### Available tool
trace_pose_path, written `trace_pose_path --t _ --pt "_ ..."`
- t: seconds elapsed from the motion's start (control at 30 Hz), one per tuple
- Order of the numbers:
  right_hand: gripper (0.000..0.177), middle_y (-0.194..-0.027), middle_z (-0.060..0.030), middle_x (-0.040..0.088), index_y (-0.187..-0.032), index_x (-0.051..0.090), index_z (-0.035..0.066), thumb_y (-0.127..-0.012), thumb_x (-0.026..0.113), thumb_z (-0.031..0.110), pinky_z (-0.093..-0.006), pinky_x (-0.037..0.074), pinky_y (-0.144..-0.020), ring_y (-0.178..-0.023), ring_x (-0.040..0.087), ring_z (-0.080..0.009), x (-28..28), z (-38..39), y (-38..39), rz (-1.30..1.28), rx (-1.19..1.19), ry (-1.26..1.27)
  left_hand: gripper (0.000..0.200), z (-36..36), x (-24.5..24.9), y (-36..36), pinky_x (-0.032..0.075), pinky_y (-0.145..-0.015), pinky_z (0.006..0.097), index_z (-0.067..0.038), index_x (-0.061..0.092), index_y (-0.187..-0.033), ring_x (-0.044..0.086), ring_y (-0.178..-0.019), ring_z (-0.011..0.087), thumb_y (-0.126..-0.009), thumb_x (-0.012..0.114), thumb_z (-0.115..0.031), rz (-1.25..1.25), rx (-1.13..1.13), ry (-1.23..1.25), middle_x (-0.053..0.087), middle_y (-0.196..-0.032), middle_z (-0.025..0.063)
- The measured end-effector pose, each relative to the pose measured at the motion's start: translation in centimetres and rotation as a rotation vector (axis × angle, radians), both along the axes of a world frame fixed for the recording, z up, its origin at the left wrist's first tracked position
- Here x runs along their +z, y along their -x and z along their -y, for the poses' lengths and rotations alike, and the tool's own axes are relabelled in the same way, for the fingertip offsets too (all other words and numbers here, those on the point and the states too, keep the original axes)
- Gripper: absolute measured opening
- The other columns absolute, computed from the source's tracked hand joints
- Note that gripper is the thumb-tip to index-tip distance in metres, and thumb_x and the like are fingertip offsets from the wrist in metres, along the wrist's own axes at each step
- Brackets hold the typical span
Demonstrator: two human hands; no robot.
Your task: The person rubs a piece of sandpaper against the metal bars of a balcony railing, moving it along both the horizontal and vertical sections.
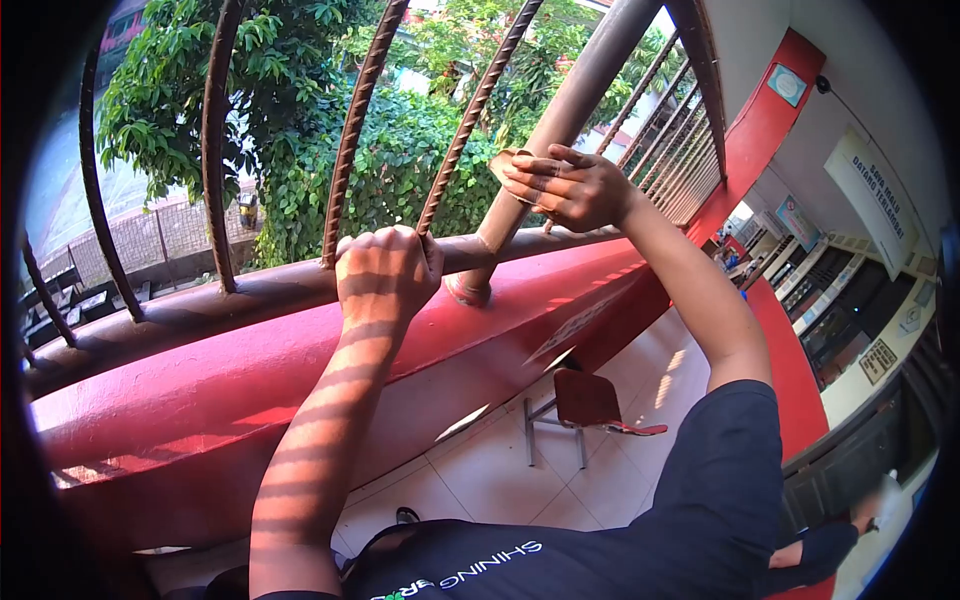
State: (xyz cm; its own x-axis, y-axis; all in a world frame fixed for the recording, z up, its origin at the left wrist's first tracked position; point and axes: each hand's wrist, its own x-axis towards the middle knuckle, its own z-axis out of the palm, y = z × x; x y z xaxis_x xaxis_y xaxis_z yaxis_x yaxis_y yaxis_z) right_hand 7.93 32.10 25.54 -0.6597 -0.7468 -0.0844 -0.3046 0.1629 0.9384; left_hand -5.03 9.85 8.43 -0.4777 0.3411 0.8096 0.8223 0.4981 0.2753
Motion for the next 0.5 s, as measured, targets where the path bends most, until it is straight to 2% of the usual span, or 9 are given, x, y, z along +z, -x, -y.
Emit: trace_pose_path --t 0.07,0.1,0.2,0.23,0.27,0.33,0.4,0.47,0.5 --pt "0.032 -0.136 0.0018 0.062 -0.125 0.068 0.024 -0.095 0.058 0.022 -0.0457 0.02 -0.123 -0.131 0.055 -0.0163 2.3 -2.0 -0.2 -0.216 0.034 0.196 0.032 0.0 0.2 -0.2 0.051 -0.062 0.0423 -0.008 0.064 -0.063 0.066 -0.058 0.0298 -0.087 0.059 -0.029 -0.001 0.015 -0.004 0.065 -0.061 0.0129" --pt "0.031 -0.135 0.0032 0.063 -0.124 0.068 0.025 -0.095 0.058 0.021 -0.0458 0.02 -0.123 -0.131 0.055 -0.0164 3.7 -0.9 -0.6 -0.508 -0.01 0.393 0.033 0.0 0.2 -0.2 0.051 -0.062 0.0421 -0.009 0.063 -0.063 0.066 -0.057 0.0298 -0.087 0.059 -0.03 -0.027 0.022 0.002 0.065 -0.061 0.0126" --pt "0.031 -0.131 0.0048 0.065 -0.122 0.069 0.025 -0.093 0.059 0.021 -0.0424 0.019 -0.124 -0.13 0.054 -0.0132 -0.1 -2.5 -0.5 -0.182 0.081 0.244 0.034 -0.1 -0.1 -0.2 0.051 -0.06 0.0423 -0.009 0.063 -0.064 0.066 -0.057 0.0297 -0.089 0.059 -0.031 -0.076 0.039 0.011 0.064 -0.059 0.0127" --pt "0.031 -0.131 0.0062 0.065 -0.122 0.069 0.026 -0.093 0.058 0.023 -0.0404 0.02 -0.124 -0.131 0.054 -0.0116 -1.0 -2.5 -0.3 -0.075 0.125 -0.068 0.034 -0.1 0.0 -0.2 0.051 -0.059 0.0424 -0.009 0.063 -0.064 0.066 -0.056 0.03 -0.089 0.059 -0.031 -0.072 0.048 0.018 0.064 -0.059 0.0128" --pt "0.031 -0.133 0.0035 0.064 -0.122 0.069 0.024 -0.096 0.054 0.021 -0.0434 0.017 -0.124 -0.131 0.054 -0.0129 -0.6 -2.9 -0.3 -0.052 0.135 0.013 0.034 -0.1 0.1 -0.4 0.051 -0.058 0.0426 -0.009 0.064 -0.064 0.065 -0.056 0.0303 -0.089 0.059 -0.031 -0.062 0.058 0.023 0.064 -0.059 0.013" --pt "0.031 -0.135 0.0 0.063 -0.122 0.069 0.022 -0.097 0.052 0.018 -0.0465 0.013 -0.124 -0.13 0.055 -0.015 2.1 -2.9 -0.4 -0.441 0.062 0.314 0.035 -0.1 0.3 -0.6 0.051 -0.056 0.0426 -0.008 0.064 -0.064 0.065 -0.055 0.0312 -0.089 0.059 -0.032 -0.069 0.08 0.052 0.064 -0.06 0.0135" --pt "0.034 -0.136 -0.0041 0.062 -0.127 0.066 0.016 -0.096 0.052 0.015 -0.0474 0.013 -0.123 -0.129 0.056 -0.0173 1.8 -3.4 0.4 -0.502 0.156 0.551 0.036 -0.3 0.3 -0.7 0.052 -0.059 0.0416 -0.007 0.066 -0.059 0.066 -0.054 0.0312 -0.085 0.058 -0.031 -0.077 0.115 0.02 0.065 -0.059 0.0144" --pt "0.036 -0.136 -0.0058 0.062 -0.13 0.065 0.012 -0.098 0.049 0.01 -0.0482 0.024 -0.118 -0.132 0.054 -0.0203 -1.1 -4.2 0.2 0.013 0.194 -0.061 0.037 -0.3 0.3 -0.8 0.052 -0.059 0.0416 -0.007 0.066 -0.059 0.066 -0.054 0.0319 -0.085 0.059 -0.032 -0.092 0.13 0.028 0.065 -0.059 0.0153" --pt "0.036 -0.136 -0.0058 0.062 -0.13 0.065 0.012 -0.098 0.049 0.01 -0.0482 0.024 -0.118 -0.132 0.054 -0.0203 -0.6 -4.1 0.5 0.018 0.209 -0.064 0.034 -0.2 0.1 -0.7 0.051 -0.056 0.0429 -0.009 0.063 -0.063 0.063 -0.054 0.0318 -0.088 0.06 -0.031 -0.1 0.129 0.042 0.062 -0.058 0.0133"
